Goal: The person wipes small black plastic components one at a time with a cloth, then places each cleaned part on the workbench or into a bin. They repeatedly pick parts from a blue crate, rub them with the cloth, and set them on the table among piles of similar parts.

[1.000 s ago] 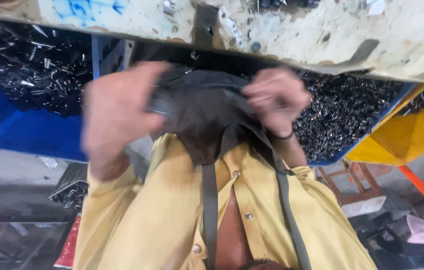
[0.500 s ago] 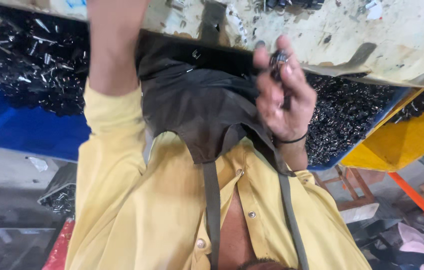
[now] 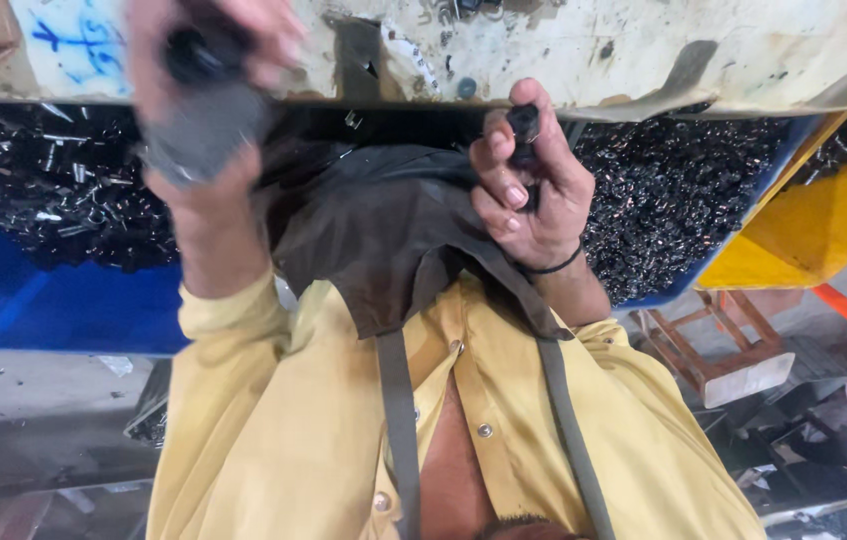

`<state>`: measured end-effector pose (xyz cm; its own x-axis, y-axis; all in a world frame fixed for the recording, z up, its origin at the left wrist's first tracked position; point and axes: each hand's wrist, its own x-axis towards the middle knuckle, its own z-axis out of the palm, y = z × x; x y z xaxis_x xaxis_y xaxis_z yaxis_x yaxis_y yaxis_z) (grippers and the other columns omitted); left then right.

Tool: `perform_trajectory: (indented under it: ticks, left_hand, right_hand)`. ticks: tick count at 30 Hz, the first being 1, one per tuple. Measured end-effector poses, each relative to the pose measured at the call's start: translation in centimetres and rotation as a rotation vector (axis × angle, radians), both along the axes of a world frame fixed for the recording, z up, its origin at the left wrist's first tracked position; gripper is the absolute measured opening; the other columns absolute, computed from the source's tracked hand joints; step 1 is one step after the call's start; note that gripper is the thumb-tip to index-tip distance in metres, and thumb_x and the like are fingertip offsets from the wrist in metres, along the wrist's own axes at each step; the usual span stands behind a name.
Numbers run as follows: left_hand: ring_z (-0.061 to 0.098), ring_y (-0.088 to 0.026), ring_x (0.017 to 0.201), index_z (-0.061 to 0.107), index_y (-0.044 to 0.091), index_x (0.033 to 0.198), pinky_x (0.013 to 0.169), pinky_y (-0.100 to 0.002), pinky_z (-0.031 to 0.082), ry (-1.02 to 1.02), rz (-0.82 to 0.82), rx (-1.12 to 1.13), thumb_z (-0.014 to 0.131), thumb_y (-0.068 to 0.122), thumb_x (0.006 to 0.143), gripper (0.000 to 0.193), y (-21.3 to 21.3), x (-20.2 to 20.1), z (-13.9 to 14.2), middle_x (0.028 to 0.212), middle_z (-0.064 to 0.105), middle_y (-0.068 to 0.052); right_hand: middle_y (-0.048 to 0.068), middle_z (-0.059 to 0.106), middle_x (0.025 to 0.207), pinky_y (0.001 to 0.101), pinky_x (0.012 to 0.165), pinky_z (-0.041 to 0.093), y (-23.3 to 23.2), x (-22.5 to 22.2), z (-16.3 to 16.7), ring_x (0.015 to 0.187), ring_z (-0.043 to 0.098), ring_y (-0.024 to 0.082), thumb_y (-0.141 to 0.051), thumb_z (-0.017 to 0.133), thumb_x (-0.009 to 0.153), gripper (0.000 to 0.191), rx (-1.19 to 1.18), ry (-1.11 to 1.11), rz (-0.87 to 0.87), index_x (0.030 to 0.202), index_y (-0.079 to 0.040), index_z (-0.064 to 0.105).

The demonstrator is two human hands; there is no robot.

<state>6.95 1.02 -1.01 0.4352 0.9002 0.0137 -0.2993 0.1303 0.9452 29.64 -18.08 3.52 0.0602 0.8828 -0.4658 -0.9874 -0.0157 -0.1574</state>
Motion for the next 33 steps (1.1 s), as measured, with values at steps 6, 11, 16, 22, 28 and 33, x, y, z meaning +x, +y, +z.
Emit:
perform_trajectory:
  ticks: [6, 11, 16, 22, 28, 33]
  left_hand:
    - [0.062, -0.017, 0.084, 0.056, 0.005, 0.118, 0.078, -0.026, 0.048, 0.078, -0.299, 0.031, 0.067, 0.031, 0.097, 0.036, -4.3, 1.9, 3.6, 0.101, 0.062, -0.009]
    - [0.071, -0.017, 0.080, 0.049, 0.005, 0.137, 0.075, -0.027, 0.054, 0.250, -0.449, 0.219, 0.072, 0.021, 0.093, 0.051, -5.0, 3.2, 4.5, 0.103, 0.067, -0.009]
    - [0.071, -0.027, 0.084, 0.036, 0.011, 0.152, 0.073, -0.032, 0.055, 0.278, -0.499, 0.444, 0.075, 0.017, 0.080, 0.081, -5.6, 4.0, 5.5, 0.093, 0.068, -0.009]
    - [0.071, -0.029, 0.080, 0.030, 0.009, 0.161, 0.065, -0.039, 0.053, 0.417, -0.563, 0.594, 0.081, 0.021, 0.063, 0.111, -5.4, 4.1, 5.0, 0.088, 0.069, -0.007]
    - [0.071, -0.031, 0.077, 0.033, 0.002, 0.159, 0.065, -0.040, 0.054, 0.451, -0.693, 0.692, 0.083, 0.024, 0.044, 0.127, -4.0, 3.8, 6.1, 0.090, 0.071, -0.009]
    - [0.072, -0.030, 0.092, 0.052, 0.011, 0.136, 0.075, -0.039, 0.056, 0.965, -0.444, 0.710, 0.081, 0.013, 0.064, 0.077, -2.4, -2.4, 10.0, 0.109, 0.073, -0.014]
  right_hand:
    - [0.009, 0.063, 0.113, 0.0191, 0.053, 0.041, 0.3, -0.4, -0.4, 0.070, 0.049, 0.008, -0.027, 0.054, 0.114, 0.025, 0.088, -0.034, -0.014, 0.134, -0.011, 0.053]
    - [0.018, 0.071, 0.119, 0.0248, 0.052, 0.043, 0.0, -0.8, 0.3, 0.060, 0.053, 0.015, -0.026, 0.060, 0.110, 0.024, 0.110, -1.067, -0.039, 0.126, -0.008, 0.061]
    - [0.026, 0.073, 0.105, 0.0320, 0.057, 0.051, 2.2, 0.3, 0.8, 0.059, 0.061, 0.020, -0.004, 0.072, 0.098, 0.013, 0.531, -1.850, -0.091, 0.107, -0.003, 0.063]
    - [0.016, 0.073, 0.103, 0.0341, 0.062, 0.051, 3.4, 1.0, 2.8, 0.075, 0.070, 0.025, -0.001, 0.082, 0.082, 0.021, 0.568, -1.889, 0.185, 0.102, -0.001, 0.074]
    - [0.010, 0.068, 0.097, 0.0355, 0.066, 0.053, 3.6, 1.5, 1.6, 0.083, 0.070, 0.026, -0.006, 0.079, 0.087, 0.021, 0.641, -1.811, 0.446, 0.107, -0.004, 0.077]
    - [0.009, 0.073, 0.095, 0.0374, 0.063, 0.052, 4.1, -0.4, -0.2, 0.075, 0.066, 0.022, -0.012, 0.068, 0.099, 0.017, 0.475, -1.716, 0.202, 0.116, -0.012, 0.070]
